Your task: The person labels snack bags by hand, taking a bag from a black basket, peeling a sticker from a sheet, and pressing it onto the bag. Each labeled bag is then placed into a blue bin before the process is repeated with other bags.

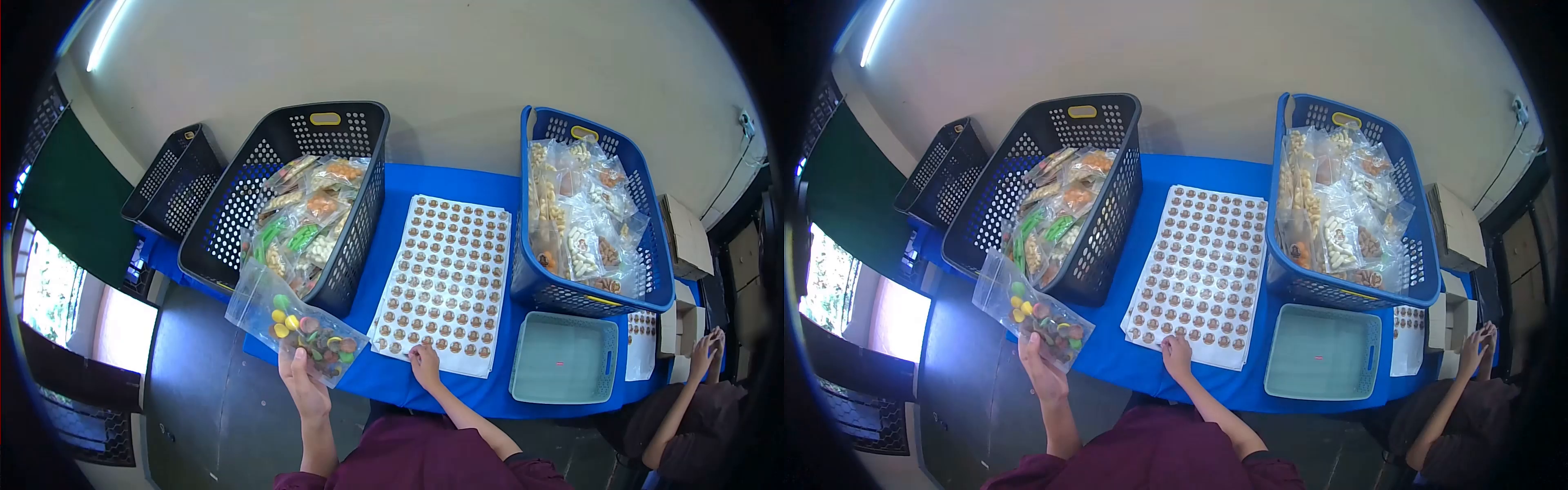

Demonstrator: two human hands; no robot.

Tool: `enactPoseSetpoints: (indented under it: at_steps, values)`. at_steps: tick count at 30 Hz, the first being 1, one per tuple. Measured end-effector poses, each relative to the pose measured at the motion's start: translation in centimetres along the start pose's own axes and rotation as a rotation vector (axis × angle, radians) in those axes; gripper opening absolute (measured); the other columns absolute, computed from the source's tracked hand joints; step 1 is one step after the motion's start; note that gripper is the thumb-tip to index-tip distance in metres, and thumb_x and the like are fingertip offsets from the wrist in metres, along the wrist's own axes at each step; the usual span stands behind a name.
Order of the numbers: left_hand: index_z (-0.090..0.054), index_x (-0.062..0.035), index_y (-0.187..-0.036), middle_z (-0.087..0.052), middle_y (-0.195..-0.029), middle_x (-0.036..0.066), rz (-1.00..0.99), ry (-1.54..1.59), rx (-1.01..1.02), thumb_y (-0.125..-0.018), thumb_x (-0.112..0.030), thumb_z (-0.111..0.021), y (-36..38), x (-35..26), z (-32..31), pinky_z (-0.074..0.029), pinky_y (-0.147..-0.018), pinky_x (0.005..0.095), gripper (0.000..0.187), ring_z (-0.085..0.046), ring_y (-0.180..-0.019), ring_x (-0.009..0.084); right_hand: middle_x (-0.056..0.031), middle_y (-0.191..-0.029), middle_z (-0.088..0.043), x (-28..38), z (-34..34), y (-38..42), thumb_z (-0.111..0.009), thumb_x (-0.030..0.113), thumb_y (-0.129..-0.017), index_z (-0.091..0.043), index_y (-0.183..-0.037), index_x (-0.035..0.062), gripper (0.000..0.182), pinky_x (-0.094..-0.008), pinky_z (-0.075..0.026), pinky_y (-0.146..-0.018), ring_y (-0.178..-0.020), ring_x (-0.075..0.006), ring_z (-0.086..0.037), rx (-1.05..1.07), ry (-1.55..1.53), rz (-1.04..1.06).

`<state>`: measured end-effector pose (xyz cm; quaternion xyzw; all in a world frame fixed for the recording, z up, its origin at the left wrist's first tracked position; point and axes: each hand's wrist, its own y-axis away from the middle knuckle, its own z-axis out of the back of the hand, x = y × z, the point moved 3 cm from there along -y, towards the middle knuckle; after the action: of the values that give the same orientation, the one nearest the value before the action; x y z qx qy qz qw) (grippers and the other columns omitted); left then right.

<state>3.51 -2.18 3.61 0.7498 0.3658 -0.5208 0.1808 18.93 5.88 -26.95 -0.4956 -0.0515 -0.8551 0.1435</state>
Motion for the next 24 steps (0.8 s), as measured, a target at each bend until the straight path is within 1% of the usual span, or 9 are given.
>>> enactPoseSetpoints:
  at_steps: [3, 6, 9, 12, 14, 17, 18, 21, 24]
  values:
    - [-0.038, 0.0017, -0.119, -0.051, -0.105, 0.008, -0.013, -0.013, -0.001, -0.085, -0.018, -0.041, 0.0, 0.5, -0.1, -0.043, -0.068, 0.0246, 0.04, -0.054, -0.087, 0.0146, -0.0115, -0.074, -0.053, -0.8, -0.3, -0.3, -0.056, 0.01, -0.075, -0.055, -0.075, 0.006, 0.005, -0.0352, -0.042, -0.064, -0.07, -0.0261, -0.054, -0.016, -0.186, -0.023]
    - [-0.038, 0.0025, -0.118, -0.052, -0.105, 0.009, -0.008, -0.019, 0.036, -0.085, -0.018, -0.04, -0.1, 0.9, 0.0, -0.044, -0.071, 0.0255, 0.039, -0.055, -0.089, 0.0155, -0.0086, -0.072, -0.055, -1.8, -0.2, -0.3, -0.052, 0.013, -0.079, -0.054, -0.075, 0.0034, 0.01, -0.0304, -0.042, -0.061, -0.067, -0.0178, -0.053, 0.091, -0.467, -0.318]
    - [-0.038, 0.0028, -0.118, -0.052, -0.106, 0.011, -0.011, -0.02, 0.067, -0.086, -0.017, -0.039, -0.1, 1.0, -0.6, -0.045, -0.073, 0.0269, 0.038, -0.055, -0.091, 0.0169, -0.0063, -0.073, -0.055, -1.1, 1.4, -0.6, -0.048, 0.015, -0.082, -0.054, -0.075, 0.0009, 0.016, -0.0263, -0.041, -0.06, -0.067, -0.0125, -0.051, 0.201, -0.82, -0.485]
    - [-0.038, 0.0034, -0.118, -0.052, -0.106, 0.012, 0.002, -0.014, 0.115, -0.085, -0.016, -0.039, 0.0, 1.1, -1.1, -0.047, -0.075, 0.0283, 0.038, -0.056, -0.091, 0.0181, -0.0049, -0.074, -0.055, -2.7, 2.0, -0.4, -0.046, 0.016, -0.082, -0.055, -0.078, 0.0021, 0.017, -0.0229, -0.039, -0.061, -0.069, -0.0113, -0.051, 0.161, -0.95, -0.639]
    - [-0.036, 0.0044, -0.119, -0.05, -0.11, 0.012, 0.032, 0.023, 0.188, -0.085, -0.01, -0.042, 0.1, 1.3, -1.4, -0.042, -0.083, 0.0293, 0.038, -0.052, -0.098, 0.0173, -0.0042, -0.079, -0.056, -3.4, 3.1, -0.3, -0.045, 0.02, -0.085, -0.054, -0.083, 0.0049, 0.017, -0.0238, -0.038, -0.062, -0.074, -0.0118, -0.051, 0.162, -1.073, -0.822]
    - [-0.039, 0.0056, -0.117, -0.051, -0.11, 0.01, -0.011, -0.095, 0.304, -0.085, -0.008, -0.044, 0.2, 1.9, -2.4, -0.038, -0.087, 0.0277, 0.035, -0.05, -0.1, 0.0154, -0.0051, -0.083, -0.056, -1.3, 7.6, -0.6, -0.045, 0.024, -0.087, -0.052, -0.082, 0.0063, 0.02, -0.0262, -0.038, -0.063, -0.076, -0.0133, -0.051, 0.081, -1.077, -0.808]
    - [-0.041, 0.0051, -0.116, -0.052, -0.108, 0.01, 0.078, -0.063, 0.356, -0.085, -0.008, -0.044, 0.1, 2.7, -2.4, -0.038, -0.087, 0.0273, 0.033, -0.05, -0.099, 0.015, -0.0049, -0.084, -0.055, -1.0, 8.9, -0.9, -0.048, 0.023, -0.087, -0.05, -0.084, 0.0077, 0.016, -0.0243, -0.038, -0.063, -0.075, -0.0123, -0.051, 0.094, -1.187, -0.813]
    - [-0.047, 0.0022, -0.113, -0.054, -0.105, 0.006, 0.365, -0.016, 0.384, -0.088, -0.013, -0.047, 0.6, 6.2, -3.1, -0.04, -0.083, 0.0249, 0.03, -0.051, -0.095, 0.0113, -0.0041, -0.083, -0.055, 3.9, 14.4, -2.0, -0.051, 0.015, -0.085, -0.049, -0.087, 0.0084, 0.008, -0.0234, -0.039, -0.064, -0.073, -0.0111, -0.051, 0.089, -1.192, -0.504]
    - [-0.048, 0.0024, -0.113, -0.055, -0.103, 0.006, 0.458, -0.1, 0.539, -0.089, -0.016, -0.047, 1.5, 8.1, -4.9, -0.04, -0.082, 0.0234, 0.031, -0.052, -0.094, 0.0106, -0.003, -0.083, -0.055, 8.4, 19.3, -2.5, -0.053, 0.005, -0.082, -0.049, -0.092, 0.0056, 0.011, -0.0226, -0.041, -0.064, -0.07, -0.0096, -0.049, 0.027, -1.24, -0.374]
